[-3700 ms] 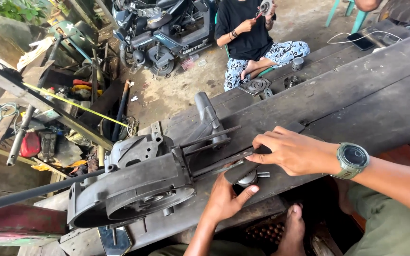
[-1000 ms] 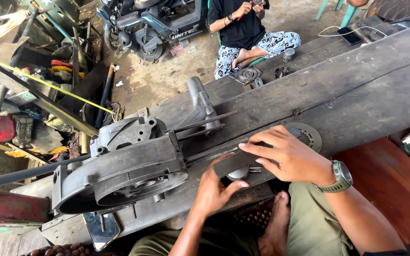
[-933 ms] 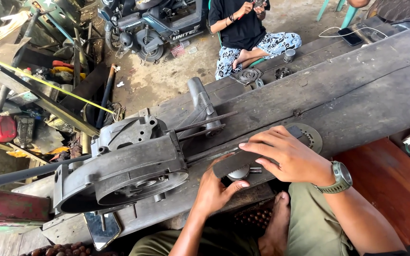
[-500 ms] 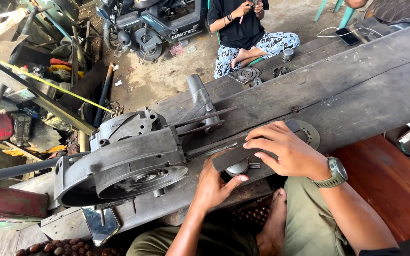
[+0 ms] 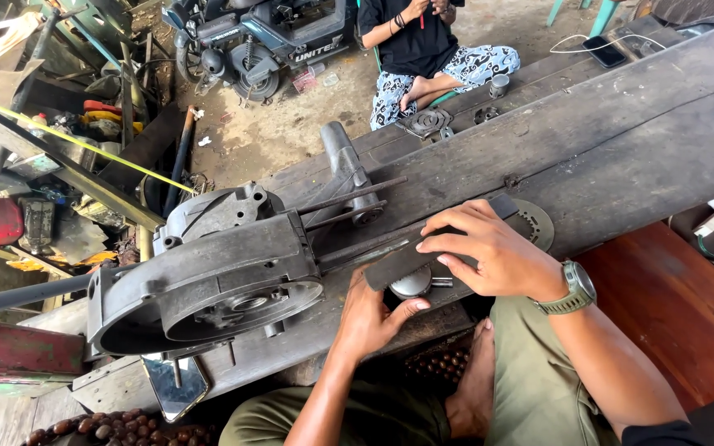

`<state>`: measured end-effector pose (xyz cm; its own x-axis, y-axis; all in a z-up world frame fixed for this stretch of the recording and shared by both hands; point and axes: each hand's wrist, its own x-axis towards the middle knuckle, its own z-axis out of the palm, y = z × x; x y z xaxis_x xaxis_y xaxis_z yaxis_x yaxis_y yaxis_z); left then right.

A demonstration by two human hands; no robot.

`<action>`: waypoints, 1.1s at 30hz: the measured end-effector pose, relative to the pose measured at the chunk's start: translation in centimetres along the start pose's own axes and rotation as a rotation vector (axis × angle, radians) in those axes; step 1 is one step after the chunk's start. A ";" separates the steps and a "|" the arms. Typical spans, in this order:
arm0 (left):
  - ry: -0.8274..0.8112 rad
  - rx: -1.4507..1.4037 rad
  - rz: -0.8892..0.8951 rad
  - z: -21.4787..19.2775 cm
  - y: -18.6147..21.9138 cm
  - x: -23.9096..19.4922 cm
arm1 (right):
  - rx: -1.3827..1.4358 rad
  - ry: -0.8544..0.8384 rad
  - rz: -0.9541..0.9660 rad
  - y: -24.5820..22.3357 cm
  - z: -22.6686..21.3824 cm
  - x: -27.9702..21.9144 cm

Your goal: Manual sanding of a motorcycle piston using sandpaper to smooth its surface.

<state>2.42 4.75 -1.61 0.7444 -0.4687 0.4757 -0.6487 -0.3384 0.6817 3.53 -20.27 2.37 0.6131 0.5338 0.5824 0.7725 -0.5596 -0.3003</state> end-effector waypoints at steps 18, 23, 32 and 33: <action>0.003 0.027 0.020 -0.2 0.0 -0.2 | 0.038 0.045 -0.021 -0.9 0.5 0.0; 0.047 0.002 0.064 0.2 -0.4 -0.4 | 0.041 0.032 0.002 -0.7 0.3 -0.2; 0.054 -0.003 0.077 0.5 -1.0 -0.5 | 0.063 0.025 0.031 -0.8 0.2 -0.3; 0.059 -0.010 0.080 0.5 -0.9 -0.5 | 0.060 0.022 0.033 -0.8 0.0 -0.2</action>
<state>2.55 4.84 -2.69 0.6986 -0.4449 0.5604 -0.7050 -0.2939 0.6454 2.78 -19.91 2.53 0.6350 0.5014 0.5877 0.7609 -0.5373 -0.3638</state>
